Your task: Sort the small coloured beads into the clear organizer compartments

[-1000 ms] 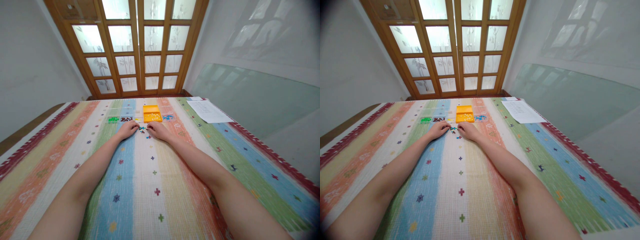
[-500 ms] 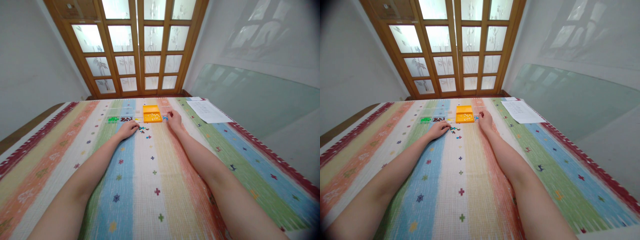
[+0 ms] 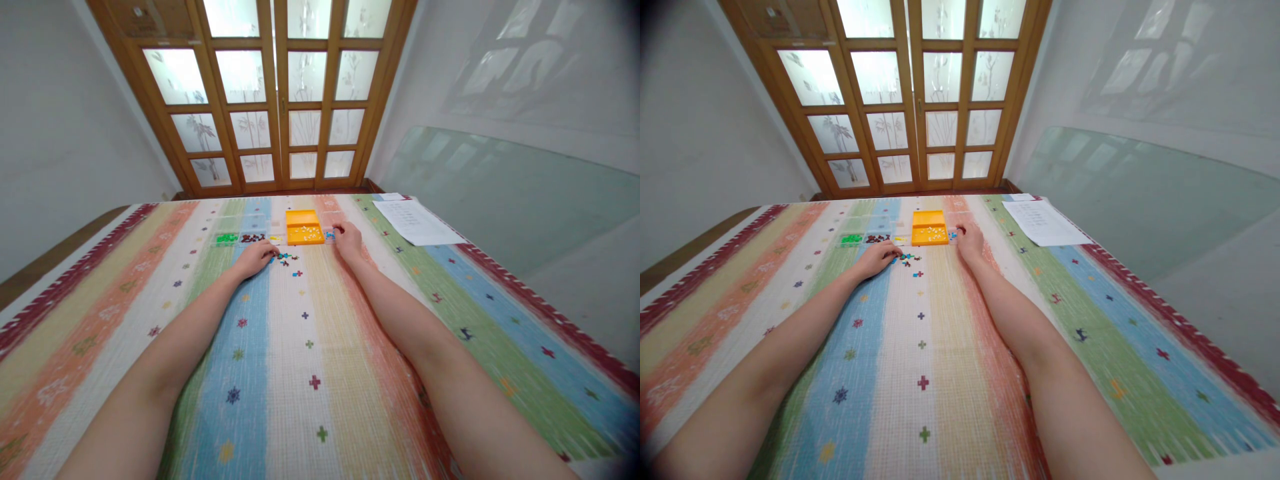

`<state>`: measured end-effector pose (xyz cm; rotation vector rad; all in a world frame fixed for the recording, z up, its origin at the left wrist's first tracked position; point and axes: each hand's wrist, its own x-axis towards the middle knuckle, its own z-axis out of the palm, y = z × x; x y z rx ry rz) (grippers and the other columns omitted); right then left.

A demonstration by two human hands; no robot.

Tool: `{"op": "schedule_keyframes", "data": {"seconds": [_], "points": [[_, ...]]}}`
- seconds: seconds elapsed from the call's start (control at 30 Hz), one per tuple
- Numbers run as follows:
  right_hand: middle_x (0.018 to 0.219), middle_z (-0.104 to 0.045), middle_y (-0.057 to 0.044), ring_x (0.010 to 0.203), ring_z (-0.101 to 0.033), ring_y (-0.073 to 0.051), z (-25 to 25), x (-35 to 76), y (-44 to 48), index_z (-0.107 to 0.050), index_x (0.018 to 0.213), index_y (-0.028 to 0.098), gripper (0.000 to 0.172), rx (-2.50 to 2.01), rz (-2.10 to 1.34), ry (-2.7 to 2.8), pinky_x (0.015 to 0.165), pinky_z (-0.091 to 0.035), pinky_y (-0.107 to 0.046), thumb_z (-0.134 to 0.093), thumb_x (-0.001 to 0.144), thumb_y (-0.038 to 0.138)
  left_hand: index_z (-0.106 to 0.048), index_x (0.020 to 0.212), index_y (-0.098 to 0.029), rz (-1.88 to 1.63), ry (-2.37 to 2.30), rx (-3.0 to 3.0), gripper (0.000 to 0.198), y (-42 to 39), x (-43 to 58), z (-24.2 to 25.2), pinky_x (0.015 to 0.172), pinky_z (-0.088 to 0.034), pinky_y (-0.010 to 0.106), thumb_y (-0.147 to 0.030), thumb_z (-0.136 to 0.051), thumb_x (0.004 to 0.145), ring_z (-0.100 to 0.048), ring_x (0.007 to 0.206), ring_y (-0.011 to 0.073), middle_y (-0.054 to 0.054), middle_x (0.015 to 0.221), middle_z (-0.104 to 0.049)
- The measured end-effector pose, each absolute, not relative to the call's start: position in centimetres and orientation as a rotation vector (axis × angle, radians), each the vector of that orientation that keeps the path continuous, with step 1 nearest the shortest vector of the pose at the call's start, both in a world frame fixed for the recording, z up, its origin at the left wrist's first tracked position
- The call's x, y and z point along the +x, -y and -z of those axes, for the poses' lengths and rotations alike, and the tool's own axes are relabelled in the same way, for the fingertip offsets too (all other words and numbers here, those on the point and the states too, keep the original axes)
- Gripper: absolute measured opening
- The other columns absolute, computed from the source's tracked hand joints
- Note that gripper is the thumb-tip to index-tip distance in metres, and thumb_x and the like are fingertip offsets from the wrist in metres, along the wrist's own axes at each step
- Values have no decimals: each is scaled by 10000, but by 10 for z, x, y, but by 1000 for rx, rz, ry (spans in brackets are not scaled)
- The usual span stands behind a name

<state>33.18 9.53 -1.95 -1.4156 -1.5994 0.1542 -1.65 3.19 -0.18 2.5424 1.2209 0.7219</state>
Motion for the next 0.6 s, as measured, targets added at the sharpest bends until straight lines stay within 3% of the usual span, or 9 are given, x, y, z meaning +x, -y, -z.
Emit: {"op": "schedule_keyframes", "data": {"seconds": [0.4,0.6], "points": [[1024,-744,-128,952,-642,-281,12,331,-90,-744,992,162,268,-1418,-131,1571,895,-485,-388,-509,863,170,-780,1085,-222,-716,-1216,2540,311,-29,-16,-2,926,-518,342,-180,-494,972,-658,985,204,67,1065,-697],[997,-731,-121,928,-625,-283,7,329,-84,-728,1105,161,319,-1445,-83,1561,898,-475,-397,-499,884,171,-775,1090,-222,-682,-1265,2564,273,-25,-13,-6,909,-517,345,-218,-526,978,-649,958,206,66,1057,-689]]}}
